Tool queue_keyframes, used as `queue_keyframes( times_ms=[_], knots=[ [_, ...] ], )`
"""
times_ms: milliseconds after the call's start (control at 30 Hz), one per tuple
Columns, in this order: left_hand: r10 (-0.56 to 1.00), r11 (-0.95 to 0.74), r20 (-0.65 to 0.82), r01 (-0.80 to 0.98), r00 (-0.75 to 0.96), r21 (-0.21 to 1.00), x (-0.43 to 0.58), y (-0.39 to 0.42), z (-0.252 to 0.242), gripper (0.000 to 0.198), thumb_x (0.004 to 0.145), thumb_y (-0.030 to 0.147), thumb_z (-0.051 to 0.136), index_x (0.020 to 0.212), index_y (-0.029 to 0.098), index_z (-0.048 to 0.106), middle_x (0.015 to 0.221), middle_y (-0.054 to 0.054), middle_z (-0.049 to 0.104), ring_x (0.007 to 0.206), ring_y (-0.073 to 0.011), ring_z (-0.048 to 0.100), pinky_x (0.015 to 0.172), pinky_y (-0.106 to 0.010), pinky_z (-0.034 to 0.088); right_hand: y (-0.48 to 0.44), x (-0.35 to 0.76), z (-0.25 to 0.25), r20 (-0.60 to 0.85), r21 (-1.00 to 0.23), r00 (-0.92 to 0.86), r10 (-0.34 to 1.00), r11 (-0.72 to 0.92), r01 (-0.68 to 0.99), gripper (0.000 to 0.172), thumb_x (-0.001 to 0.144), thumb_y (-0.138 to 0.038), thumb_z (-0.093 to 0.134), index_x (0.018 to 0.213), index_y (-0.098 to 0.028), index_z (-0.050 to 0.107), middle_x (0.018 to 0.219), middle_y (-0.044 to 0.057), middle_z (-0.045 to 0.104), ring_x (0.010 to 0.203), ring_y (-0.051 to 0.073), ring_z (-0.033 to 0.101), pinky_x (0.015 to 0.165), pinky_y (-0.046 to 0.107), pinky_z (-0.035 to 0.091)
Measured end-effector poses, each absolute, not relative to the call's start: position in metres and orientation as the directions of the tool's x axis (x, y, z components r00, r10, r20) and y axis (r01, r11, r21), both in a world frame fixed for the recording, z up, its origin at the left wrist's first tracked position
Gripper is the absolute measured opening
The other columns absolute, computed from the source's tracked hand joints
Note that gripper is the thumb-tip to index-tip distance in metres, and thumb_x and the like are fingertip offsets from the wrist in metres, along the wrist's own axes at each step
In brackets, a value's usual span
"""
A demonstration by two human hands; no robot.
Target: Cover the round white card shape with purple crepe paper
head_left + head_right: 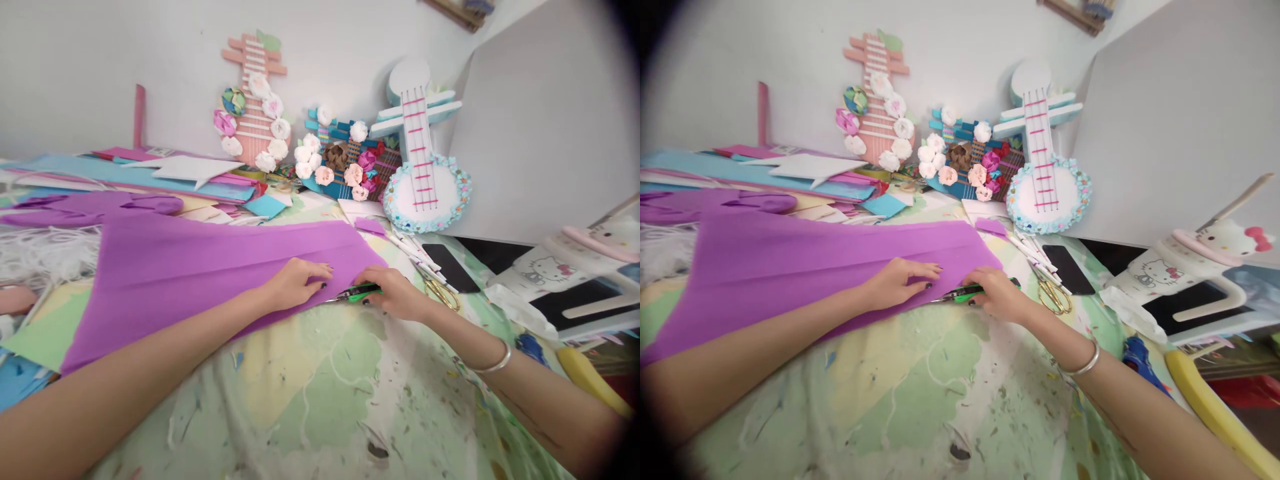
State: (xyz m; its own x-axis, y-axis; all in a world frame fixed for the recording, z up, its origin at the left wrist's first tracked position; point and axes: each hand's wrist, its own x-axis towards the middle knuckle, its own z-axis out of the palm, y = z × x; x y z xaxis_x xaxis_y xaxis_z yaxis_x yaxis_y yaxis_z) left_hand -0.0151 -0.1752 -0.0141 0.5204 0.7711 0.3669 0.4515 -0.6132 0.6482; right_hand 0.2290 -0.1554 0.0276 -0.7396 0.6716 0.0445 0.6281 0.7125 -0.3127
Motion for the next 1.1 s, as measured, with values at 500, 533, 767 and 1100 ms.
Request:
queue_keyframes(
  times_ms=[500,533,767,1100],
  knots=[
    [0.745,-0.653,0.077,0.701,0.663,0.286,-0.068,-0.256,-0.017,0.057,0.092,0.048,0.038,0.145,0.028,0.025,0.151,-0.004,0.027,0.140,-0.0226,0.021,0.115,-0.046,0.012,-0.151,0.225,0.013,0.127,-0.356,-0.759,0.639,0.744,0.566,0.030,0.070,-0.006,0.062,0.097,-0.018,0.064,0.098,0.007,0.067,0.094,0.023,0.059,0.081,0.035,0.043],
    [0.743,-0.653,0.080,0.693,0.665,0.305,-0.068,-0.256,-0.016,0.058,0.092,0.047,0.038,0.145,0.029,0.024,0.151,-0.004,0.027,0.140,-0.0226,0.022,0.115,-0.047,0.012,-0.151,0.225,0.012,0.130,-0.359,-0.761,0.636,0.746,0.561,0.031,0.070,-0.005,0.062,0.098,-0.019,0.064,0.098,0.007,0.067,0.094,0.022,0.058,0.081,0.035,0.043],
    [0.757,-0.627,0.130,0.656,0.641,0.421,-0.071,-0.255,-0.015,0.057,0.092,0.043,0.041,0.144,0.026,0.025,0.150,-0.004,0.030,0.140,-0.0214,0.022,0.116,-0.044,0.014,-0.149,0.225,0.010,0.143,-0.374,-0.758,0.637,0.744,0.555,0.029,0.071,-0.005,0.061,0.097,-0.017,0.064,0.097,0.008,0.067,0.094,0.023,0.058,0.081,0.035,0.043],
    [0.748,-0.637,0.144,0.638,0.648,0.433,-0.072,-0.254,-0.015,0.058,0.090,0.044,0.045,0.143,0.025,0.029,0.148,-0.006,0.034,0.139,-0.0219,0.023,0.115,-0.045,0.015,-0.157,0.207,0.015,0.134,-0.383,-0.786,0.604,0.763,0.521,0.032,0.070,-0.002,0.061,0.098,-0.019,0.063,0.101,0.007,0.065,0.097,0.022,0.057,0.084,0.034,0.043]
  ],
)
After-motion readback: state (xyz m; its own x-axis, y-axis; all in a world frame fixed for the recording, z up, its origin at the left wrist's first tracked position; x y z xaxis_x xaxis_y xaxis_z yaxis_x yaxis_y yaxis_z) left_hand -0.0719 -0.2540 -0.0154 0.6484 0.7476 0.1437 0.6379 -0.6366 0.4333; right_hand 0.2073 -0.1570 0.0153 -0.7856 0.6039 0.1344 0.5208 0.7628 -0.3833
